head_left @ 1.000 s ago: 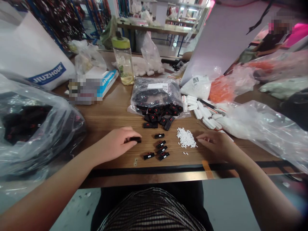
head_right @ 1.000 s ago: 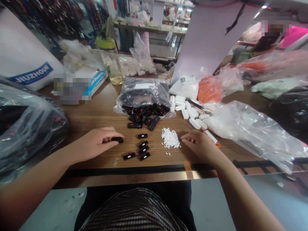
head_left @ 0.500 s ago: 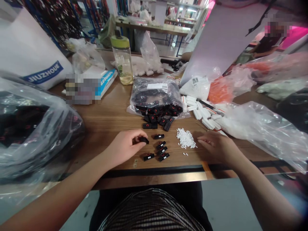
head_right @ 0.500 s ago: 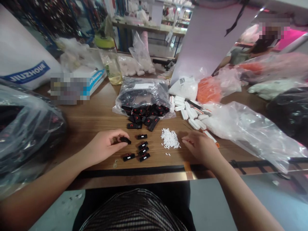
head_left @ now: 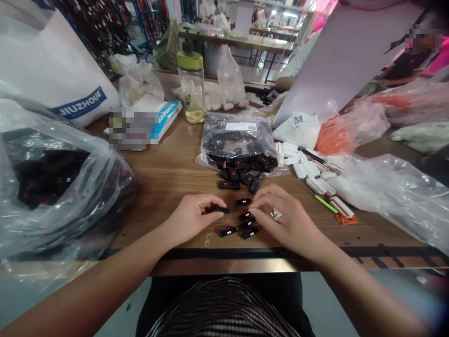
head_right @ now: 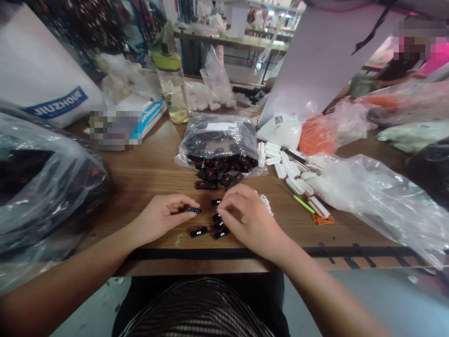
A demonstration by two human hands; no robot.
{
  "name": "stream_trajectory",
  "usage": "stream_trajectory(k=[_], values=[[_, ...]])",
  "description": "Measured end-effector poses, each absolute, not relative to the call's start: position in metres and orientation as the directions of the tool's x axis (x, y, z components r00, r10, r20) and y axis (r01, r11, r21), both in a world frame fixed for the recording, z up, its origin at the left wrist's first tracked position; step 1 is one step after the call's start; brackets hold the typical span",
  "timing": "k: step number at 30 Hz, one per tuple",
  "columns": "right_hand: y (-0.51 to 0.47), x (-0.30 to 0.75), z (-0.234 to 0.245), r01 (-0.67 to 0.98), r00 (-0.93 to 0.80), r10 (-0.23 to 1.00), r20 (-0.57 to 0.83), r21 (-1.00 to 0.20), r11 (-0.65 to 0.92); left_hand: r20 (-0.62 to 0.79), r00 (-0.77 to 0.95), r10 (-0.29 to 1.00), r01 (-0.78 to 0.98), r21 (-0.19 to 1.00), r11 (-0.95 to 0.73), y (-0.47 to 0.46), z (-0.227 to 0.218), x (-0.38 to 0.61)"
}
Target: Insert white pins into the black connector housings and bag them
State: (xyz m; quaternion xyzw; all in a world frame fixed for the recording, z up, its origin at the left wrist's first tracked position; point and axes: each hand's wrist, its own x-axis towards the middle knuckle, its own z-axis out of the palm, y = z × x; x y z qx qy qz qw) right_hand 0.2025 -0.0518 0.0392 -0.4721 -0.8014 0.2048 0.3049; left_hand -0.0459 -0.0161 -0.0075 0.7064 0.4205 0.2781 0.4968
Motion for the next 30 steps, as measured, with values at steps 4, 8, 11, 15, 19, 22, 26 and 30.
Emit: stream_trajectory(k=[4, 8, 11, 15, 19, 22, 26, 30], values=[[-0.038, 0.167, 0.028, 0.567, -0.442, 0.849, 0.291, -0.642, 0.515, -0.037, 0.488, 0.872, 0.245, 0.965, -0.097, -0.016, -0.011, -0.045], [-0.033, 0.159, 0.020, 0.575, -0.441, 0.856, 0.270, -0.647, 0.500, -0.059, 0.487, 0.871, 0.201, 0.979, -0.046, -0.017, -0.010, -0.043], [-0.034, 0.158, 0.018, 0.588, -0.437, 0.861, 0.259, -0.642, 0.491, -0.069, 0.491, 0.868, 0.175, 0.984, -0.021, -0.017, -0.009, -0.042], [-0.035, 0.158, 0.018, 0.612, -0.434, 0.859, 0.272, -0.611, 0.502, -0.076, 0.488, 0.870, 0.176, 0.984, -0.012, -0.017, -0.009, -0.041], [-0.035, 0.158, 0.018, 0.630, -0.448, 0.842, 0.300, -0.562, 0.535, -0.070, 0.486, 0.871, 0.166, 0.986, -0.013, -0.017, -0.010, -0.041], [-0.035, 0.157, 0.017, 0.636, -0.453, 0.834, 0.316, -0.541, 0.551, -0.076, 0.473, 0.878, 0.172, 0.985, -0.007, -0.017, -0.009, -0.040], [-0.035, 0.156, 0.015, 0.622, -0.450, 0.834, 0.320, -0.557, 0.550, -0.070, 0.470, 0.880, 0.179, 0.984, -0.017, -0.017, -0.009, -0.041], [-0.036, 0.156, 0.014, 0.630, -0.459, 0.828, 0.324, -0.539, 0.560, -0.075, 0.465, 0.882, 0.186, 0.982, -0.014, -0.017, -0.010, -0.041]])
